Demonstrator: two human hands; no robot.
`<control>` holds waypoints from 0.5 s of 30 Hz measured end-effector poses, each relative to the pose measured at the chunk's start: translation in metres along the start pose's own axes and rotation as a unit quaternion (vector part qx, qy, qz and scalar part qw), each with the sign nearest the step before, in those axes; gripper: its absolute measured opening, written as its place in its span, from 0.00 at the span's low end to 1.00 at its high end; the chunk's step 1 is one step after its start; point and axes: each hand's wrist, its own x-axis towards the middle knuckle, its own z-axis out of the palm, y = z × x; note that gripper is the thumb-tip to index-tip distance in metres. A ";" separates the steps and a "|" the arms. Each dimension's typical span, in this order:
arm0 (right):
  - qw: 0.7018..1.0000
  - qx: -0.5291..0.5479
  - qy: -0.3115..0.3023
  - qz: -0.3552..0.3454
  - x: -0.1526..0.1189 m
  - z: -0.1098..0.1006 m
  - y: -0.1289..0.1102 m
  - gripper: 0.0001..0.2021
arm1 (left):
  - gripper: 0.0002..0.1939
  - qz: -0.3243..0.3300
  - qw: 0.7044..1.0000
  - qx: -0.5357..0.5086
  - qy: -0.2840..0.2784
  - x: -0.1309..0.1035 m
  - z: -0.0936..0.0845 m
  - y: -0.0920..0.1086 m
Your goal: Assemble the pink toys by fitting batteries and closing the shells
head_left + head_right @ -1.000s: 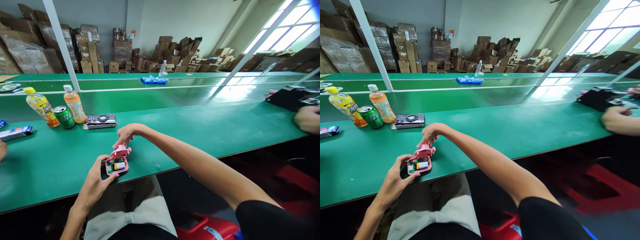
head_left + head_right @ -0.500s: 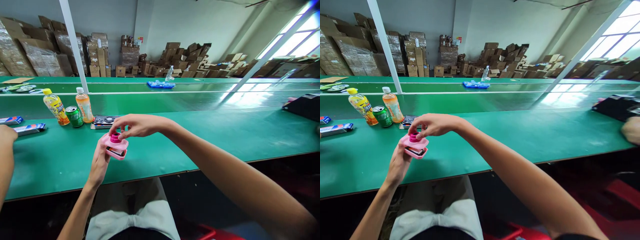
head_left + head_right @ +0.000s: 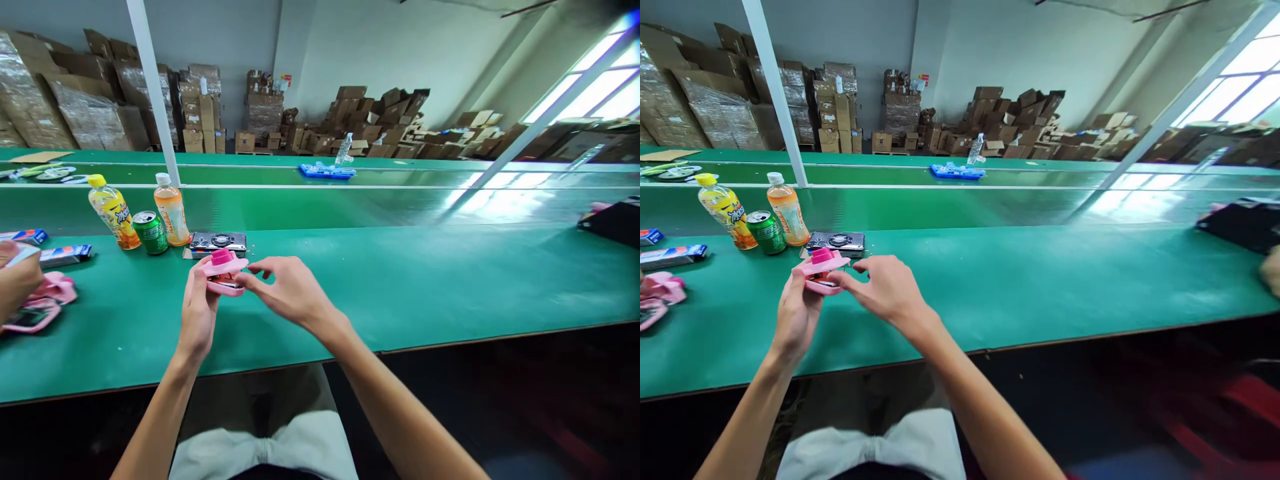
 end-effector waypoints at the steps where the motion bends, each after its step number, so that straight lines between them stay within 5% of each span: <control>1: 1.000 0.025 0.003 0.000 -0.007 0.009 0.002 0.20 | 0.32 -0.002 1.000 0.008 0.002 0.000 0.000 -0.001; 7: 0.974 0.220 0.053 -0.009 -0.009 0.043 0.009 0.13 | 0.27 -0.018 0.996 0.086 0.026 0.007 -0.002 -0.006; 15: 0.956 0.280 0.090 -0.016 -0.013 0.057 0.021 0.14 | 0.31 0.003 0.979 0.201 0.035 0.012 0.003 -0.018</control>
